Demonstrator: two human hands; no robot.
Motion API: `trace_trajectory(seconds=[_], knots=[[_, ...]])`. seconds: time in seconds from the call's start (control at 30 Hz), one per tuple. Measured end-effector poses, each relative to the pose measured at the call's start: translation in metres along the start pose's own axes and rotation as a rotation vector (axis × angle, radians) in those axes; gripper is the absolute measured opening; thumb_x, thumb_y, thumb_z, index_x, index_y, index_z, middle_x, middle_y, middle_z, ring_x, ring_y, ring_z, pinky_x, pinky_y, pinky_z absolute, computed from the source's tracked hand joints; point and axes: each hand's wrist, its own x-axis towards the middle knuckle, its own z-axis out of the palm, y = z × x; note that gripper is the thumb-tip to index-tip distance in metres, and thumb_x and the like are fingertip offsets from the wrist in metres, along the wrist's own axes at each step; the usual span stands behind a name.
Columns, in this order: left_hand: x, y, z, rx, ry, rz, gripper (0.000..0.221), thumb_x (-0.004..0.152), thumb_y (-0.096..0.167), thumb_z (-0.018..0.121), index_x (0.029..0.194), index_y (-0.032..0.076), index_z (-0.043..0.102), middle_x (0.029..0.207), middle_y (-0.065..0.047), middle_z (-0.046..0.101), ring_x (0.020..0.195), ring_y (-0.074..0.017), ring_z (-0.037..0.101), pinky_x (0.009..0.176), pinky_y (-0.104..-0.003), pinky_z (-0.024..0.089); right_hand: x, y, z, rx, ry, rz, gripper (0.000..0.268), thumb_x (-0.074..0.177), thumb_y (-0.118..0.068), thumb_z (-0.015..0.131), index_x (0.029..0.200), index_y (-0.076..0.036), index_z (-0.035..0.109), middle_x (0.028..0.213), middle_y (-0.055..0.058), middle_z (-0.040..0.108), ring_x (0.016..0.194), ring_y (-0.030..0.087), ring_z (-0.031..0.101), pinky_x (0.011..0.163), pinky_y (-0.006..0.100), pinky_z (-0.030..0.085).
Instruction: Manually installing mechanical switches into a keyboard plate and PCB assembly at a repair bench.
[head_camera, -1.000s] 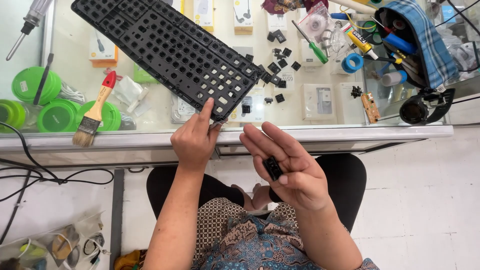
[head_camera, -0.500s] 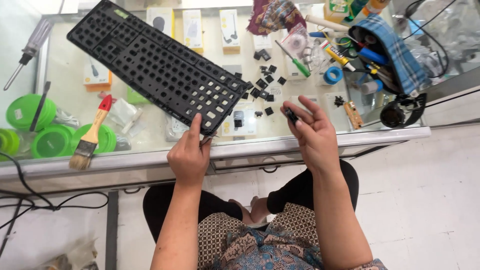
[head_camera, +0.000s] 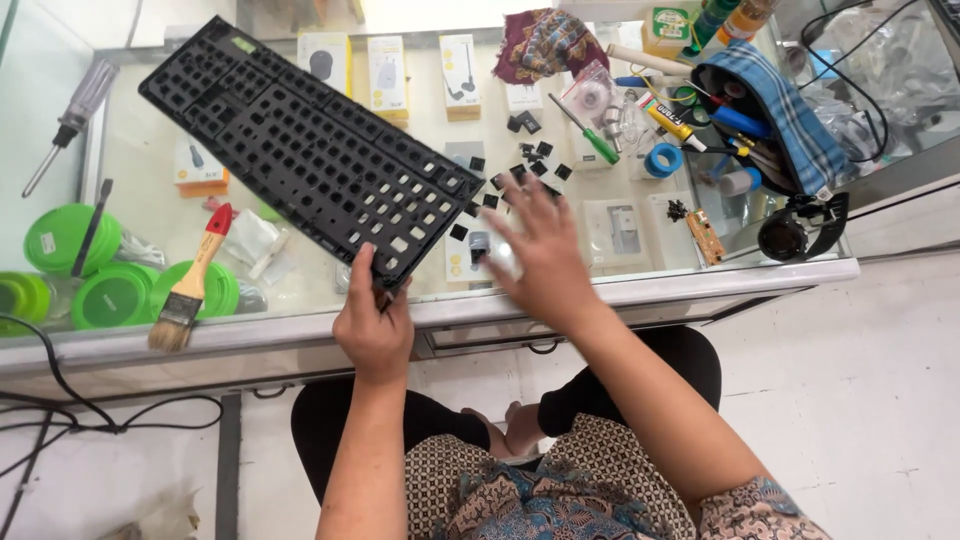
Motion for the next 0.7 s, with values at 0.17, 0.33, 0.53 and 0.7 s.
trace_trajectory(seconds=[0.17, 0.33, 0.53, 0.7], knots=[[-0.002, 0.0, -0.004, -0.105, 0.038, -0.096, 0.045, 0.098, 0.015, 0.076, 0.139, 0.0, 0.064, 0.083, -0.018, 0.077, 0.065, -0.0337, 0.075, 0.056, -0.035, 0.06, 0.021, 0.0, 0.025, -0.305, -0.468, -0.156, 0.048, 0.106, -0.05, 0.052, 0.15, -0.033, 0.055, 0.171, 0.011, 0.033, 0.161, 0.039, 0.015, 0.116, 0.079, 0.015], [-0.006, -0.006, -0.002, -0.08, 0.015, -0.08, 0.045, 0.096, 0.02, 0.078, 0.134, 0.002, 0.067, 0.076, -0.015, 0.076, 0.059, -0.0301, 0.073, 0.053, -0.034, 0.058, 0.062, 0.035, 0.04, -0.36, -0.603, -0.016, 0.044, 0.106, -0.038, 0.052, 0.149, -0.037, 0.059, 0.174, 0.005, 0.026, 0.161, 0.035, 0.011, 0.12, 0.075, 0.01], [-0.016, -0.011, 0.007, 0.037, -0.038, 0.029, 0.048, 0.093, 0.033, 0.078, 0.131, 0.004, 0.072, 0.066, -0.006, 0.071, 0.052, -0.0223, 0.069, 0.05, -0.034, 0.057, 0.067, 0.083, 0.037, -0.361, -0.427, -0.032, 0.047, 0.101, -0.027, 0.065, 0.147, -0.02, 0.062, 0.166, 0.015, 0.041, 0.156, 0.04, 0.029, 0.116, 0.074, 0.027], [-0.01, -0.004, 0.008, 0.168, -0.047, 0.079, 0.049, 0.088, 0.037, 0.079, 0.128, 0.008, 0.076, 0.055, 0.0, 0.063, 0.045, -0.0203, 0.063, 0.049, -0.033, 0.055, 0.061, 0.044, -0.005, -0.162, -0.188, 0.0, 0.042, 0.099, -0.019, 0.072, 0.141, -0.016, 0.067, 0.162, 0.016, 0.047, 0.151, 0.043, 0.036, 0.111, 0.072, 0.035]])
